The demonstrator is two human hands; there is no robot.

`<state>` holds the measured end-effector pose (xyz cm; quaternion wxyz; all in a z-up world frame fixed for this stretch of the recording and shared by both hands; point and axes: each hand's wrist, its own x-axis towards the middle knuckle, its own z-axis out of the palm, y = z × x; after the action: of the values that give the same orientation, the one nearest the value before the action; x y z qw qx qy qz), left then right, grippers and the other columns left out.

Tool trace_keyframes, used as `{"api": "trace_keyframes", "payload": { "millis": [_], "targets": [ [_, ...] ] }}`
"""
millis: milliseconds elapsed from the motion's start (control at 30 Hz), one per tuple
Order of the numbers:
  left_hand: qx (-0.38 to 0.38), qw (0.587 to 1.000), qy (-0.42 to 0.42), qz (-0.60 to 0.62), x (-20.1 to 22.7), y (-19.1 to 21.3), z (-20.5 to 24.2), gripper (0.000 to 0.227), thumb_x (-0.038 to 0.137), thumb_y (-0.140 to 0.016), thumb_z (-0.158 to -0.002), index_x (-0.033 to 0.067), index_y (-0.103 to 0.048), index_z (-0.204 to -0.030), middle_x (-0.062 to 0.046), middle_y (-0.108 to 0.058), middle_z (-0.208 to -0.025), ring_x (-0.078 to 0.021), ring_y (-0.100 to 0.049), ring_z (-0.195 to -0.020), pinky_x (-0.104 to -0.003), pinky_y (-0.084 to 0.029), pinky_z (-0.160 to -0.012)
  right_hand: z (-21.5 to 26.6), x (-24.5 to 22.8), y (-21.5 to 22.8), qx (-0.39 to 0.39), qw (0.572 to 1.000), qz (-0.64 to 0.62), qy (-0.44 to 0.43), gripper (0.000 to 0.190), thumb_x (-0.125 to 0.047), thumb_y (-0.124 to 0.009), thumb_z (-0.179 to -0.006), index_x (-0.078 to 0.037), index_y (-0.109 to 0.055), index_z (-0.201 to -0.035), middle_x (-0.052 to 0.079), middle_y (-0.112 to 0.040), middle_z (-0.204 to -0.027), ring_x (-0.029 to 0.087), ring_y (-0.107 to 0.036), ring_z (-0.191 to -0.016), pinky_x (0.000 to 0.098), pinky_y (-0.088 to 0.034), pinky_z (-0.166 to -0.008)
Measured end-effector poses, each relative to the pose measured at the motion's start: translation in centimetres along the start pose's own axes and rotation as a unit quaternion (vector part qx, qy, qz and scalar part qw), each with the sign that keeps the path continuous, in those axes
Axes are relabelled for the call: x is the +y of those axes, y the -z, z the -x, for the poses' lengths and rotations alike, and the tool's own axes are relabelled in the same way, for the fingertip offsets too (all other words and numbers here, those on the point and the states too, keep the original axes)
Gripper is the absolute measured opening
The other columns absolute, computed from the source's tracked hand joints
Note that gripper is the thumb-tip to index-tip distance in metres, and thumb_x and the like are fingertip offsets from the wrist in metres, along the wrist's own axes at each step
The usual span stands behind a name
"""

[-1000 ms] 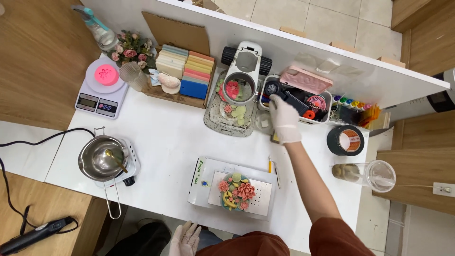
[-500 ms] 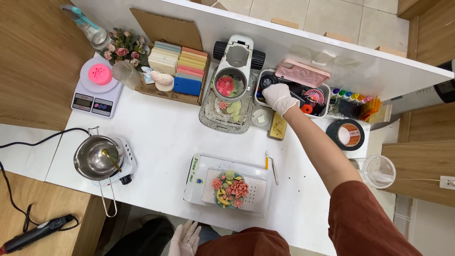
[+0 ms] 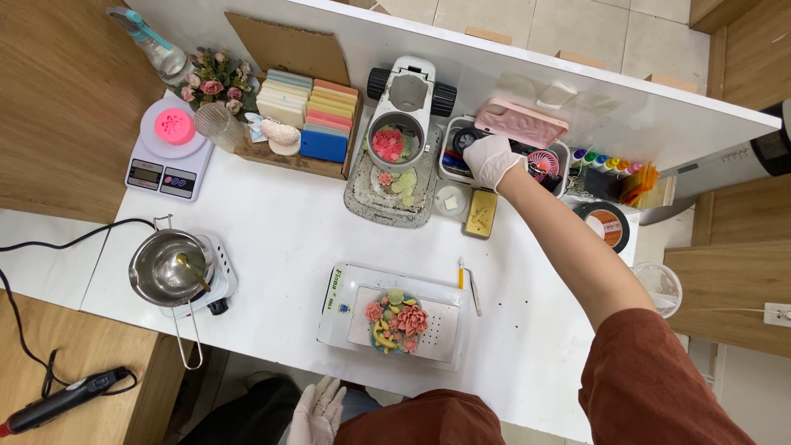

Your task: Decorating a candle with molded wax flowers using melted wax as an adhesive.

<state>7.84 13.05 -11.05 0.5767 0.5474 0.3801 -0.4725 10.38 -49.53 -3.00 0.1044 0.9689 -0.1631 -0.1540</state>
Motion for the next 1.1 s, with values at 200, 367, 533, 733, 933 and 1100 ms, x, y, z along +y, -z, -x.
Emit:
{"api": "trace_keyframes", "payload": {
  "millis": [200,367,533,733,933,1100],
  "targets": [
    [-0.008,0.999,-0.003,0.031,-0.6,0.3,-1.3,0.064,0.048,-0.041,-0.103,0.0082,-0.044,-0.154,-0.009,-0.055,-0.150,-0.0214,-0.054,-0.135,-0.029,-0.041,-0.100,0.2,1.3,-1.8,-0.023,1.000,-0.009,-0.009,0.022,-0.028,-0.076,-0.083,-0.010,-0.079,-0.095,0.013,-0.077,-0.092,0.031,-0.075,-0.088,0.0423,-0.059,-0.074],
    [-0.013,1.000,-0.008,0.020,-0.6,0.1,-0.3,0.064,0.048,-0.042,-0.102,0.0093,-0.046,-0.153,-0.009,-0.057,-0.148,-0.0207,-0.054,-0.133,-0.029,-0.040,-0.100,-0.4,1.2,-4.1,-0.008,0.999,0.017,-0.047,0.014,-0.019,-0.070,-0.090,-0.013,-0.081,-0.096,0.012,-0.078,-0.093,0.031,-0.076,-0.088,0.0437,-0.060,-0.072],
    [-0.025,0.999,-0.009,0.041,-0.5,-0.1,-0.4,0.062,0.048,-0.041,-0.103,0.0105,-0.047,-0.152,-0.008,-0.058,-0.146,-0.0196,-0.053,-0.133,-0.029,-0.038,-0.100,3.3,-2.9,8.4,-0.074,0.994,-0.049,-0.067,0.026,-0.026,-0.076,-0.079,-0.009,-0.079,-0.098,0.016,-0.075,-0.095,0.033,-0.073,-0.091,0.0432,-0.059,-0.076],
    [-0.011,0.999,-0.008,0.038,0.3,-2.4,2.7,0.060,0.045,-0.040,-0.105,0.0094,-0.048,-0.152,-0.008,-0.057,-0.146,-0.0178,-0.053,-0.135,-0.029,-0.038,-0.105,-0.9,-8.5,5.2,0.041,0.927,-0.363,-0.089,0.038,-0.033,-0.075,-0.085,-0.002,-0.073,-0.106,0.026,-0.072,-0.092,0.039,-0.071,-0.089,0.0463,-0.057,-0.082],
    [-0.008,0.999,-0.002,0.048,0.7,-2.2,3.3,0.058,0.044,-0.039,-0.105,0.0091,-0.050,-0.150,-0.007,-0.059,-0.145,-0.0183,-0.052,-0.135,-0.030,-0.036,-0.109,-4.6,-13.8,-1.8,0.186,0.847,-0.474,-0.152,0.038,-0.032,-0.063,-0.096,-0.007,-0.068,-0.124,0.024,-0.073,-0.108,0.043,-0.068,-0.103,0.0478,-0.055,-0.087],
    [0.001,0.998,-0.002,0.061,1.7,-2.1,4.6,0.055,0.041,-0.034,-0.108,0.0101,-0.051,-0.149,-0.007,-0.059,-0.144,-0.0186,-0.052,-0.136,-0.031,-0.036,-0.110,-4.1,-14.8,-0.6,0.188,0.772,-0.540,-0.276,0.058,-0.044,-0.077,-0.084,-0.007,-0.063,-0.126,0.024,-0.070,-0.110,0.044,-0.064,-0.105,0.0480,-0.052,-0.087]
  ]
}}
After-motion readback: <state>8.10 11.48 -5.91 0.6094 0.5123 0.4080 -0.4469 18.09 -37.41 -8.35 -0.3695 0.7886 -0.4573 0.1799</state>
